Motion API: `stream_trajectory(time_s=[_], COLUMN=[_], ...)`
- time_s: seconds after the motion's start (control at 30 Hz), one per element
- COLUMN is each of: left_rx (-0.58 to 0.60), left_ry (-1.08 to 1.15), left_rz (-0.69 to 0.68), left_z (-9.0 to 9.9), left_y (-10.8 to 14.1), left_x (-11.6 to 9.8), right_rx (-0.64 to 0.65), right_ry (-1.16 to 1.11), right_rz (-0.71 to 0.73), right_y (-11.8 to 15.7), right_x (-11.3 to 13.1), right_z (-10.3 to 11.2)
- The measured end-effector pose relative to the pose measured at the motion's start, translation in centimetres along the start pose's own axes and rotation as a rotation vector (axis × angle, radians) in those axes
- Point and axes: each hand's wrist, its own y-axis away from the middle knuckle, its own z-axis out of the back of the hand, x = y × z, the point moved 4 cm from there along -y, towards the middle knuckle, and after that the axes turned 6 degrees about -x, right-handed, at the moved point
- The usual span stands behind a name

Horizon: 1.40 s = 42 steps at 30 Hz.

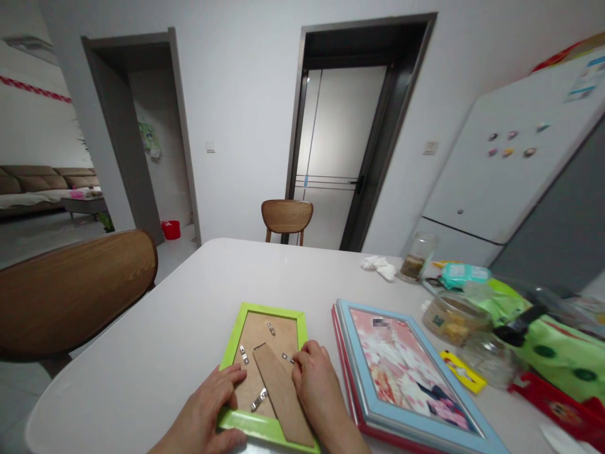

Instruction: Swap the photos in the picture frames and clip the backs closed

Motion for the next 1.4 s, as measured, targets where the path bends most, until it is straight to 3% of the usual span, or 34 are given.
stream_trajectory(time_s=[0.17, 0.33, 0.63, 0.9, 1.13, 1.27, 1.4], left_rx=[-0.041, -0.052, -0.055, -0.093, -0.175, -0.137, -0.122], left_ry=[0.043, 0.061, 0.070, 0.086, 0.148, 0.135, 0.146], left_rz=[0.004, 0.018, 0.035, 0.014, -0.020, -0.002, -0.003], left_z=[0.2, 0.2, 0.0, -0.5, -0.3, -0.1, -0.1], left_y=[0.2, 0.3, 0.5, 0.7, 0.7, 0.7, 0.6], left_x=[-0.1, -0.2, 0.0, 0.6, 0.3, 0.1, 0.0], right_rx=[-0.021, 0.184, 0.175, 0.217, 0.127, 0.102, 0.113], right_ry=[-0.040, -0.121, -0.127, -0.189, -0.133, 0.005, 0.075], right_rz=[0.111, 0.349, 0.453, 0.427, 0.254, 0.294, 0.372], right_y=[1.0, 2.9, 3.0, 3.3, -0.3, -1.9, -1.8], right_x=[1.7, 4.4, 5.2, 4.8, 6.2, 7.5, 7.9], right_z=[1.2, -0.1, -0.6, -0.3, -2.0, -3.7, -4.5])
